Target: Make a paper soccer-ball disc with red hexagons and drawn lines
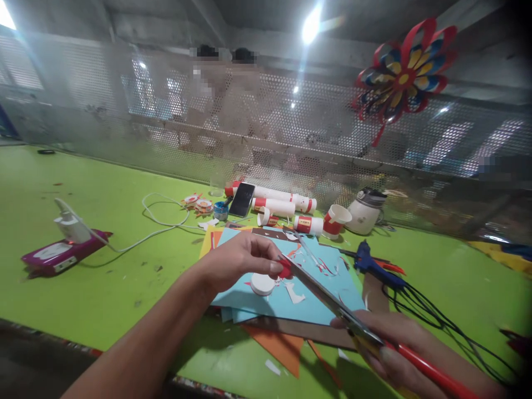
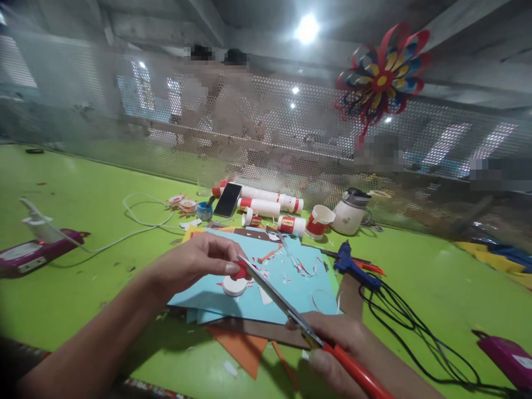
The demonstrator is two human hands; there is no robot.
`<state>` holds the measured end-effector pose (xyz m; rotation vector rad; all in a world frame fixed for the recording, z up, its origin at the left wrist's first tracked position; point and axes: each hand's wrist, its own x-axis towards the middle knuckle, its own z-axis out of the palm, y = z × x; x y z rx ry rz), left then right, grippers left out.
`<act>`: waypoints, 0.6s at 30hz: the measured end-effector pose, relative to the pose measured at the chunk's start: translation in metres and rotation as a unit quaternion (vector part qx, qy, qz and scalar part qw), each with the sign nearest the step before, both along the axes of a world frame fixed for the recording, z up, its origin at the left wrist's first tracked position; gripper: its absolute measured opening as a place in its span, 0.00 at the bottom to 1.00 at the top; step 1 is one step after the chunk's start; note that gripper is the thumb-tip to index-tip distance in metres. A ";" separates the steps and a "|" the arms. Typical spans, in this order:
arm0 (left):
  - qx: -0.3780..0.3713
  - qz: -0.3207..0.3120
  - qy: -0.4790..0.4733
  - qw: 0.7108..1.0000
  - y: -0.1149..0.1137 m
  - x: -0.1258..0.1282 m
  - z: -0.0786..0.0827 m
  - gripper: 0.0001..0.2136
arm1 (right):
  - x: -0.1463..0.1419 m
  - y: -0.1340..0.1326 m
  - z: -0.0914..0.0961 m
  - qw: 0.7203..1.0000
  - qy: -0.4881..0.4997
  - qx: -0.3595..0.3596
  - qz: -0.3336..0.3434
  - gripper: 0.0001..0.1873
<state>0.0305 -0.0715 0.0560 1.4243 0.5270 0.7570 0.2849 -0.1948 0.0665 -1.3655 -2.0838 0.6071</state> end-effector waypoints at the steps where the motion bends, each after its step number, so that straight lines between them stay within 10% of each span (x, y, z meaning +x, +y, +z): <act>1: 0.000 -0.003 0.002 1.000 0.000 0.000 0.000 0.05 | -0.001 0.001 0.001 1.000 0.005 -0.006 0.007 0.29; 18: -0.015 -0.029 -0.003 0.999 0.000 0.007 -0.001 0.04 | 0.001 -0.001 0.004 0.999 -0.034 0.008 -0.001 0.28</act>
